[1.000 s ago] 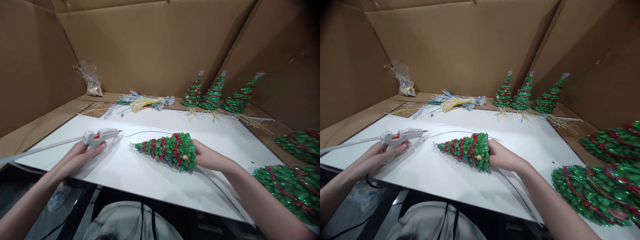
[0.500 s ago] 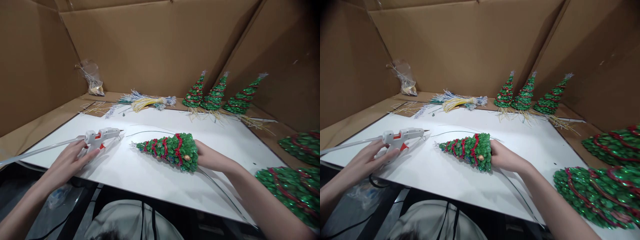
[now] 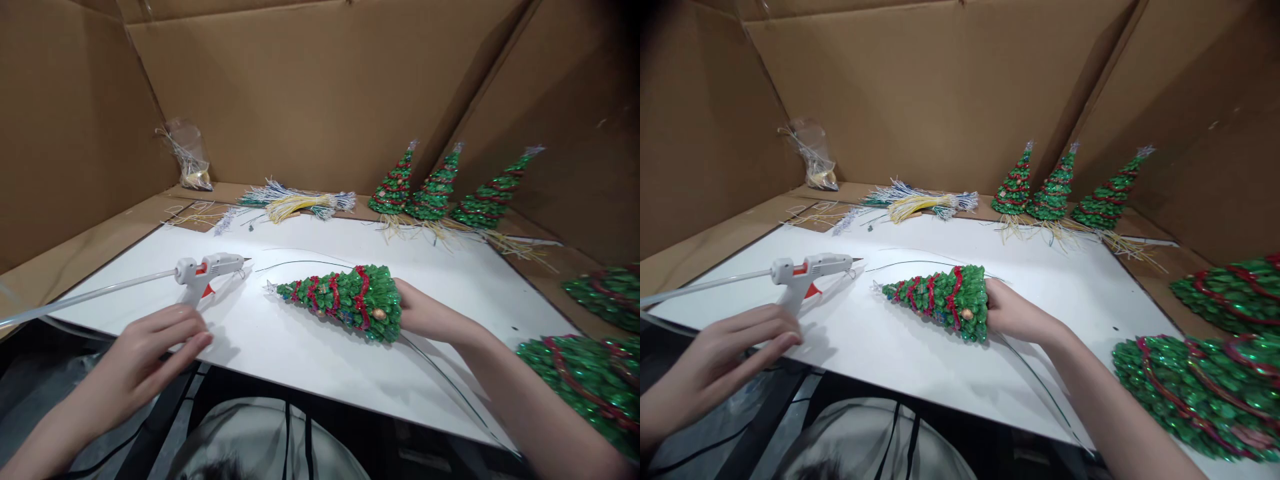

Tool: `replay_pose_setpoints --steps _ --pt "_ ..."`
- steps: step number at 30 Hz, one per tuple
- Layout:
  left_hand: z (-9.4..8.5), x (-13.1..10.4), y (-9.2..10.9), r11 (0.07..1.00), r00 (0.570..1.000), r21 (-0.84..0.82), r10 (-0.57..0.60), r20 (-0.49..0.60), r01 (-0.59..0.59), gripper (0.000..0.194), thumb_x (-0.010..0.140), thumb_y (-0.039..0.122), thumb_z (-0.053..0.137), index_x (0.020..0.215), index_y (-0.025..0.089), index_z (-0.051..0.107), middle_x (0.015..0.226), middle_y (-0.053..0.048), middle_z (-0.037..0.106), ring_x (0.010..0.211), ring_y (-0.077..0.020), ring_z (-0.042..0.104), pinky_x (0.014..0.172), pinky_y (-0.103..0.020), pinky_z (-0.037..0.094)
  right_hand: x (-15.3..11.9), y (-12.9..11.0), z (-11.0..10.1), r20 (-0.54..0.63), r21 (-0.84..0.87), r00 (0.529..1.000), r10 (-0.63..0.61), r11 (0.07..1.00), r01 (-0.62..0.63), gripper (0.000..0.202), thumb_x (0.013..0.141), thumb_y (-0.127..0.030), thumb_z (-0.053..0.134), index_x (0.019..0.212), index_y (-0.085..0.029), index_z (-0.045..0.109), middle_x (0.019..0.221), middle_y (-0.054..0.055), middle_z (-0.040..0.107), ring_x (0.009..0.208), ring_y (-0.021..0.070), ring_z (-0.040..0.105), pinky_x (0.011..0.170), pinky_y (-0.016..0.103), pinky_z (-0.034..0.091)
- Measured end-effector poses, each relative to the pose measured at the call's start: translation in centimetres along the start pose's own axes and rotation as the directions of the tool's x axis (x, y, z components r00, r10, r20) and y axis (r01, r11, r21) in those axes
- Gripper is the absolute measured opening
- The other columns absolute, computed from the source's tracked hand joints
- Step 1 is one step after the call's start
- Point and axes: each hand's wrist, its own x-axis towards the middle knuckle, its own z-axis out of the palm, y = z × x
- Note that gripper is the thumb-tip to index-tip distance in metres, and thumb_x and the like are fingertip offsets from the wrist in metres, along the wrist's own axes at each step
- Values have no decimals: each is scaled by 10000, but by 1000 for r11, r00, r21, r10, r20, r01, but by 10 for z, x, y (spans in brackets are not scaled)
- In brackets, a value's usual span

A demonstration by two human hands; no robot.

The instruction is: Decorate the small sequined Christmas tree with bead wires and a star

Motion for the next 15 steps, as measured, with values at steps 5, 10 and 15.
replay_pose_setpoints --steps 5,10,15 --pt "27 45 12 983 983 -7 182 26 -182 199 941 237 423 988 188 609 993 -67 667 922 -180 618 811 -272 487 -1 -1 0 7 18 1000 -8 1000 8 361 754 -400 637 1012 -151 679 1025 82 679 905 278 609 781 362 517" --pt "59 72 5 945 952 211 279 -121 -250 255 926 212 461 1127 173 613 1146 -93 671 1056 -216 625 906 -358 504 -1 -5 0 12 58 1000 13 998 -13 396 765 -372 631 1102 -165 645 1132 84 658 1014 309 595 848 397 507" --pt "73 70 4 933 934 210 326 -147 -292 302 908 165 477 1179 148 610 1184 -115 660 1076 -228 628 905 -380 526 0 -7 1 20 81 1000 9 997 -11 410 763 -380 629 1107 -157 639 1147 88 659 1013 309 607 850 394 512"
